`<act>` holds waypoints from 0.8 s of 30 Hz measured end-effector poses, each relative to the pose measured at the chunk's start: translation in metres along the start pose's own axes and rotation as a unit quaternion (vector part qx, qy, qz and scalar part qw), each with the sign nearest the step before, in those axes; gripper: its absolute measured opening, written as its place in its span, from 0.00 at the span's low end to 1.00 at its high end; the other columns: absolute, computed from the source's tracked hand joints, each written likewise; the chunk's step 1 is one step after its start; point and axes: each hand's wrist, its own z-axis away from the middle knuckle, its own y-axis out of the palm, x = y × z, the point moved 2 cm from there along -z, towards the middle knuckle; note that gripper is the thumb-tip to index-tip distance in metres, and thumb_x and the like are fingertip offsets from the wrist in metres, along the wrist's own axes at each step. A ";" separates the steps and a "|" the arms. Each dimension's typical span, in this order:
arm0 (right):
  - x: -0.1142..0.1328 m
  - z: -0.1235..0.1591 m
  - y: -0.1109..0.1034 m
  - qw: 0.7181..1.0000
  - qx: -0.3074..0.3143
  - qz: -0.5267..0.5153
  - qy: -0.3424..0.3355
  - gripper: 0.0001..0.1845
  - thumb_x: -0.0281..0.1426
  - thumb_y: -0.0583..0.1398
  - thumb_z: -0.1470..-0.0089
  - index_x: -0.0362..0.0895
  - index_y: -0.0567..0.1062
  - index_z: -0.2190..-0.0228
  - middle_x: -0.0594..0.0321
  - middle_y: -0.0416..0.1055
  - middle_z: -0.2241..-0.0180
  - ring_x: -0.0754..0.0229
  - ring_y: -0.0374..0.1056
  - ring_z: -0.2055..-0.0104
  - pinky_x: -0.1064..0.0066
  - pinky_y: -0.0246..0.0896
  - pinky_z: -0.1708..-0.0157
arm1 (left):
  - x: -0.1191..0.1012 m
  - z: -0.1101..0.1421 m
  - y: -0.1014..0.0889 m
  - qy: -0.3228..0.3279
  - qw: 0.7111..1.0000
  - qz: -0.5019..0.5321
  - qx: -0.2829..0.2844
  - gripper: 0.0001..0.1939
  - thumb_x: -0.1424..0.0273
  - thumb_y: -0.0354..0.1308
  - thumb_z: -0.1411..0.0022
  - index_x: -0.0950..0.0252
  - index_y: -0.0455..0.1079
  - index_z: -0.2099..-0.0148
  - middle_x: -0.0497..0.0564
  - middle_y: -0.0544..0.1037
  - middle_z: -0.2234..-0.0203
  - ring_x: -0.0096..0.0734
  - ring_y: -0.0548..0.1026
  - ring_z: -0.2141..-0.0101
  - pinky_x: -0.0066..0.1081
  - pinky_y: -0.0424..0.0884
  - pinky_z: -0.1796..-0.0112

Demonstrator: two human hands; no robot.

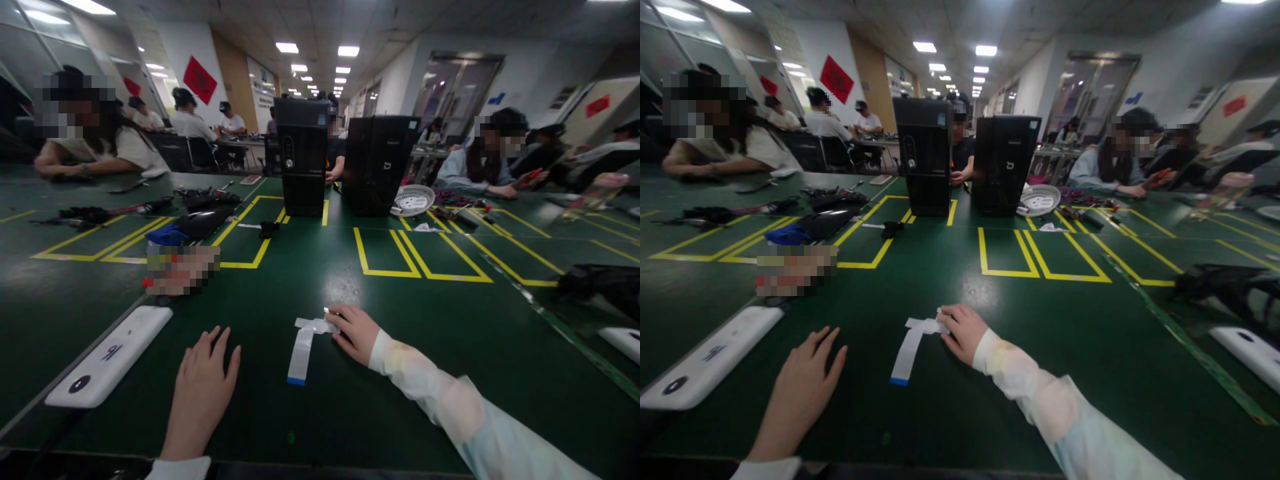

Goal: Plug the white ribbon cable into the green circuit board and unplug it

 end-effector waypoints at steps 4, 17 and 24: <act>0.020 0.001 -0.002 0.999 0.023 -0.027 -0.016 0.22 0.31 0.54 0.43 0.40 0.66 0.47 0.49 0.65 0.47 0.50 0.60 0.45 0.53 0.60 0.47 | 0.001 0.000 0.001 -0.003 1.000 -0.001 0.004 0.32 0.58 0.35 0.34 0.74 0.63 0.40 0.65 0.66 0.42 0.54 0.63 0.42 0.51 0.60 0.44; 0.063 0.004 -0.006 0.992 0.110 -0.066 -0.014 0.27 0.35 0.55 0.43 0.43 0.63 0.43 0.51 0.61 0.42 0.50 0.55 0.41 0.49 0.50 0.40 | 0.001 0.000 -0.001 -0.008 1.000 0.019 0.005 0.32 0.58 0.35 0.34 0.73 0.64 0.40 0.65 0.66 0.43 0.53 0.62 0.42 0.51 0.59 0.44; 0.063 0.003 -0.004 0.992 0.108 -0.064 -0.002 0.29 0.35 0.56 0.44 0.41 0.63 0.42 0.51 0.60 0.41 0.50 0.55 0.40 0.51 0.49 0.39 | -0.001 0.000 -0.001 -0.003 1.000 0.005 0.004 0.32 0.58 0.34 0.34 0.74 0.64 0.41 0.66 0.66 0.43 0.54 0.63 0.42 0.51 0.59 0.44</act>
